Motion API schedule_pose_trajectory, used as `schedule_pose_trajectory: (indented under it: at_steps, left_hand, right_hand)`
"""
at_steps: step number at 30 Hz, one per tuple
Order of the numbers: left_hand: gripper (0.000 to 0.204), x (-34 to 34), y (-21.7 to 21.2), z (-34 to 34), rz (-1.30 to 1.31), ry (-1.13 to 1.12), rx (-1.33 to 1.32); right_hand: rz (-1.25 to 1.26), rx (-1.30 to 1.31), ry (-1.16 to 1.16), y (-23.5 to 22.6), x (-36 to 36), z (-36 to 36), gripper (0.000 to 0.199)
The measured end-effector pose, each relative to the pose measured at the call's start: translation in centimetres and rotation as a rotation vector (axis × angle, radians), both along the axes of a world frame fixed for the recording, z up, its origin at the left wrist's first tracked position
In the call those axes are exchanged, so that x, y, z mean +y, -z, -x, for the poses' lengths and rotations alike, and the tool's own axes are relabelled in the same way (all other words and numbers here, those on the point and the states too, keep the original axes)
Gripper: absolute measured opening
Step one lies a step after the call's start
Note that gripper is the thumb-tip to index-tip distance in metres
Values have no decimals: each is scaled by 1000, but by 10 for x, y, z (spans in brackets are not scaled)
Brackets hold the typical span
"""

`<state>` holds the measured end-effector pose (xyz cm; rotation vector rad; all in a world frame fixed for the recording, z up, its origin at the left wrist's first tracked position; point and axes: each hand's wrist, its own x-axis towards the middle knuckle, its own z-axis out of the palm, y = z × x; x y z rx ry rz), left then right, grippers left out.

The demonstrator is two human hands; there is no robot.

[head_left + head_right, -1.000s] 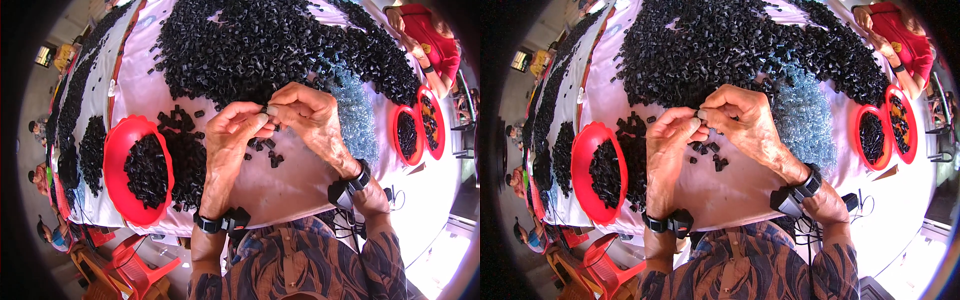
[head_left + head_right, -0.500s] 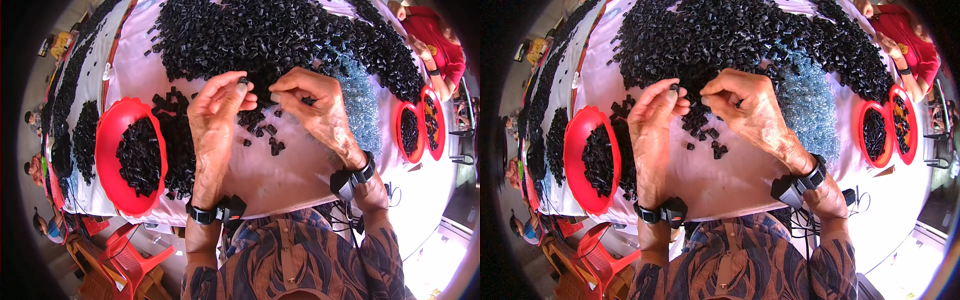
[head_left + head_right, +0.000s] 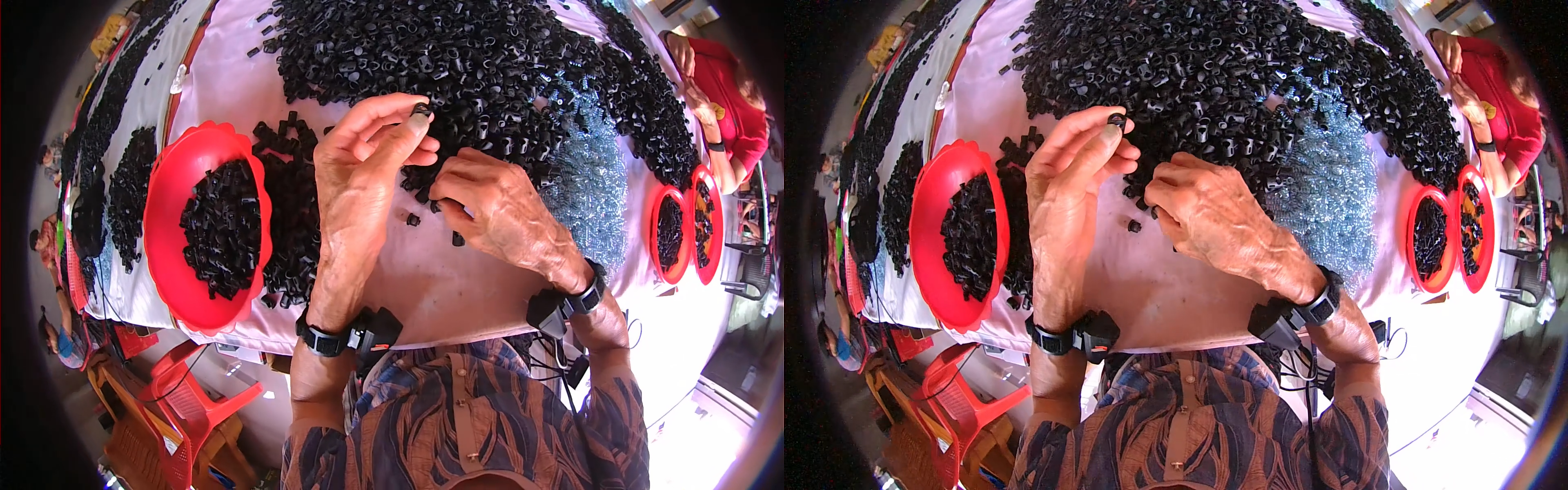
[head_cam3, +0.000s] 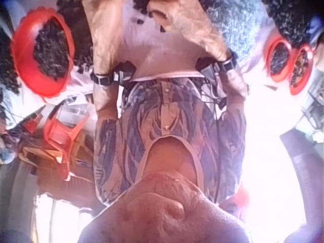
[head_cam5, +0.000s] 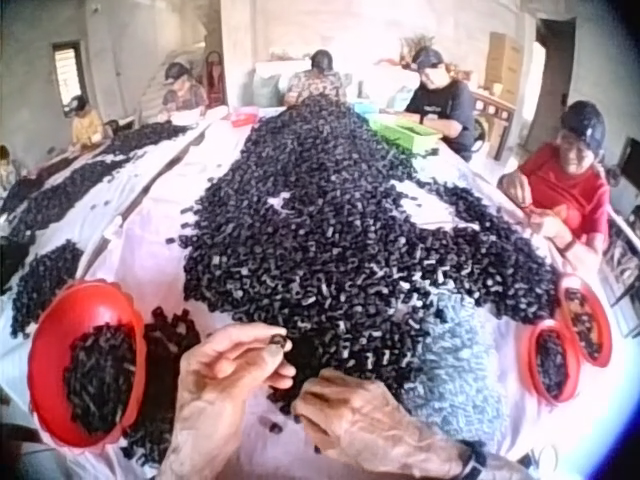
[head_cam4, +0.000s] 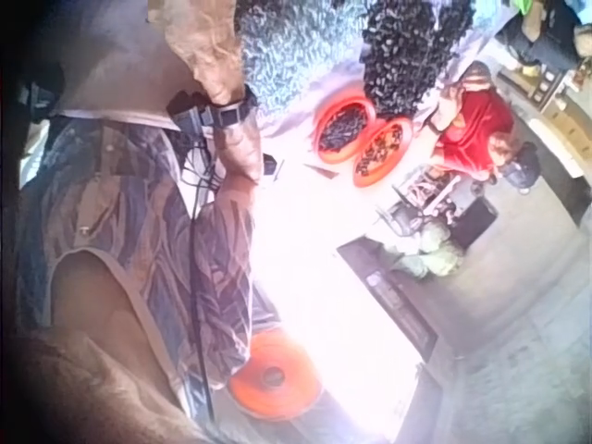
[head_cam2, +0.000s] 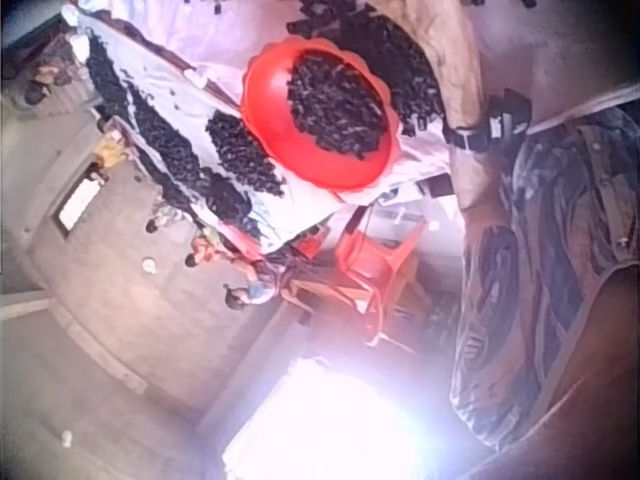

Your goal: Sorting and inspecting small black plastic components at a manufacturing table.

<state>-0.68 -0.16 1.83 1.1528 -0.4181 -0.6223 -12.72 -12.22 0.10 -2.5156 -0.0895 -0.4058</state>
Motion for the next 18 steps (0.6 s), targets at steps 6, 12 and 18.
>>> schedule_pose_trajectory:
  at_steps: [6, 12, 18]
  left_hand:
    - [19, 1, -1, 0, 4, 13, 8]
    - [19, -1, -1, 2, -1, 8, -3]
    - [18, 0, 0, 2, 13, 13, 25]
  right_hand:
    - [140, 13, 20, -2, 3, -1, 12]
    - [142, 41, 2, 2, 0, 0, 12]
    - [164, 4, 0, 1, 6, -2, 10]
